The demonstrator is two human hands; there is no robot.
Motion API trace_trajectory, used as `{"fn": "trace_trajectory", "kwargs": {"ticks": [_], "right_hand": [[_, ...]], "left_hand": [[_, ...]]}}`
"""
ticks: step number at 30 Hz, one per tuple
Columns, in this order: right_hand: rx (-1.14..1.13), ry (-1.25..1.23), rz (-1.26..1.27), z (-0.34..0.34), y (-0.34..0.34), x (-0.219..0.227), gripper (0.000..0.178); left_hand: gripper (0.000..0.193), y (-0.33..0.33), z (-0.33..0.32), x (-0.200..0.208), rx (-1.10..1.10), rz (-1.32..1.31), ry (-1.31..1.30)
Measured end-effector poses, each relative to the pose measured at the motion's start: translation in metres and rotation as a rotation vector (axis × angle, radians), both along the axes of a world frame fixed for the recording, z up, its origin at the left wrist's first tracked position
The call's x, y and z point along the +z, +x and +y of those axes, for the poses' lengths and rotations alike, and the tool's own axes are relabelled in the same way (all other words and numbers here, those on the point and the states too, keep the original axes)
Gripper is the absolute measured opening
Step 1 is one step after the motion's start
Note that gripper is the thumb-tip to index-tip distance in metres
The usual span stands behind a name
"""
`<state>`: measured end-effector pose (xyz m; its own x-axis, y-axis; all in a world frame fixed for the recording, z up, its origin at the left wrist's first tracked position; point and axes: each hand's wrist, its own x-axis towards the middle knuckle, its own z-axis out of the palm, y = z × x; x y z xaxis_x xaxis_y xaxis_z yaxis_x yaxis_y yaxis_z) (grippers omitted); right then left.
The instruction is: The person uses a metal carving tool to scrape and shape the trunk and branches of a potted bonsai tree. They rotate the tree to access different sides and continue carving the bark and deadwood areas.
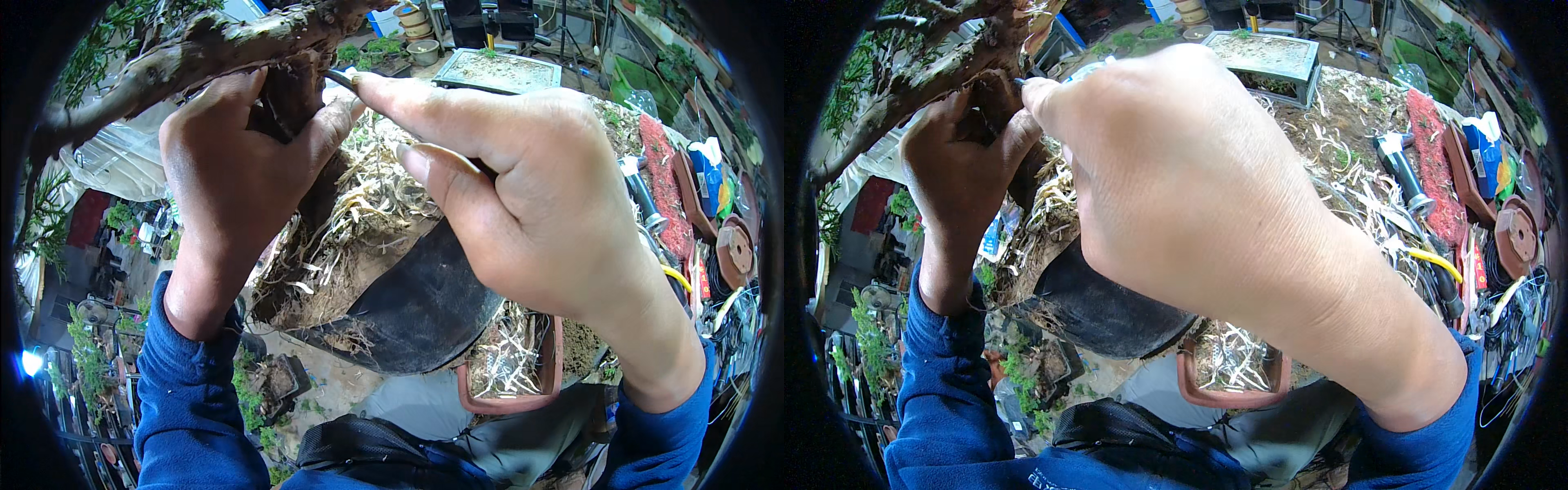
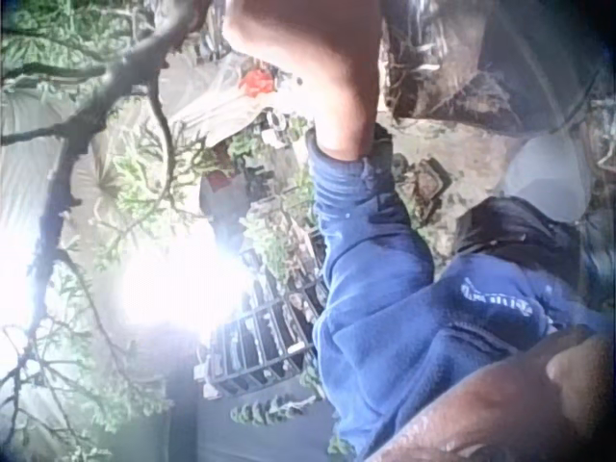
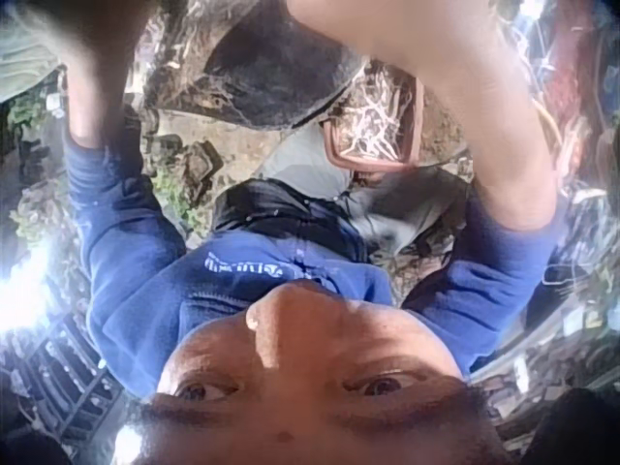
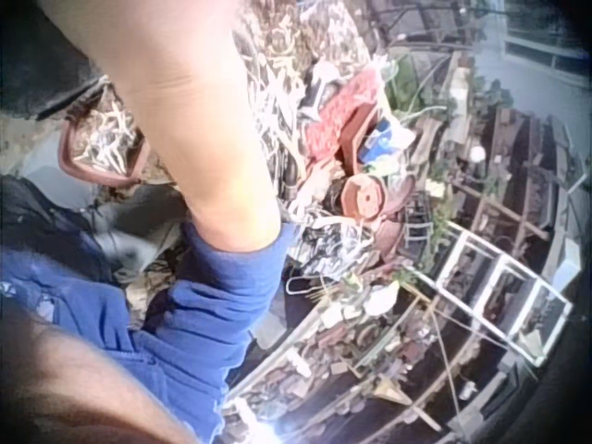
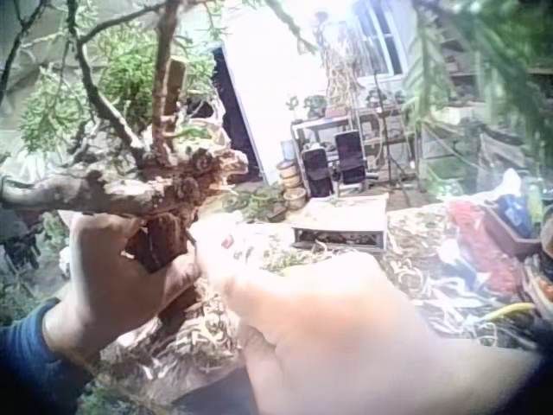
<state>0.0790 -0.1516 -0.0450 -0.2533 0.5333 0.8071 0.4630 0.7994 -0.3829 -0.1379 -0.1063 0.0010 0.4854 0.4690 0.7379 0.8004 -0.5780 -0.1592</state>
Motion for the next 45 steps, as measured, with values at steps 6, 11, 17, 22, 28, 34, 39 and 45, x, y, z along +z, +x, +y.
{"fn": "trace_trajectory", "kwargs": {"ticks": [6,11,17,22,28,34,39,45], "right_hand": [[-0.020,-0.017,-0.048,-0.001,-0.003,0.002,0.041],[0.010,-0.025,-0.034,0.004,-0.007,-0.003,0.040],[0.091,-0.121,-0.060,0.003,-0.007,0.018,0.032],[0.077,-0.116,-0.356,0.007,0.010,0.049,0.024],[0.036,0.061,-0.427,0.014,0.014,0.053,0.015],[0.050,-0.363,-0.499,0.008,0.029,0.057,0.015],[0.100,-0.246,-0.435,0.000,0.043,0.038,0.032],[0.148,-0.116,-0.176,0.009,0.035,0.017,0.042]], "left_hand": [[0.027,0.001,0.006,-0.001,-0.094,-0.050,0.066],[0.023,0.002,0.008,-0.003,-0.110,-0.131,-0.029],[0.018,0.004,0.006,-0.002,-0.061,-0.136,-0.044],[0.022,0.007,0.007,0.002,-0.111,-0.097,0.009],[0.024,0.003,0.004,0.003,0.007,0.017,0.058],[0.046,0.001,-0.001,0.002,0.009,0.068,0.074],[0.070,0.005,-0.010,-0.004,0.158,0.075,-0.045],[0.057,0.007,-0.016,-0.006,0.131,-0.047,-0.152]]}}
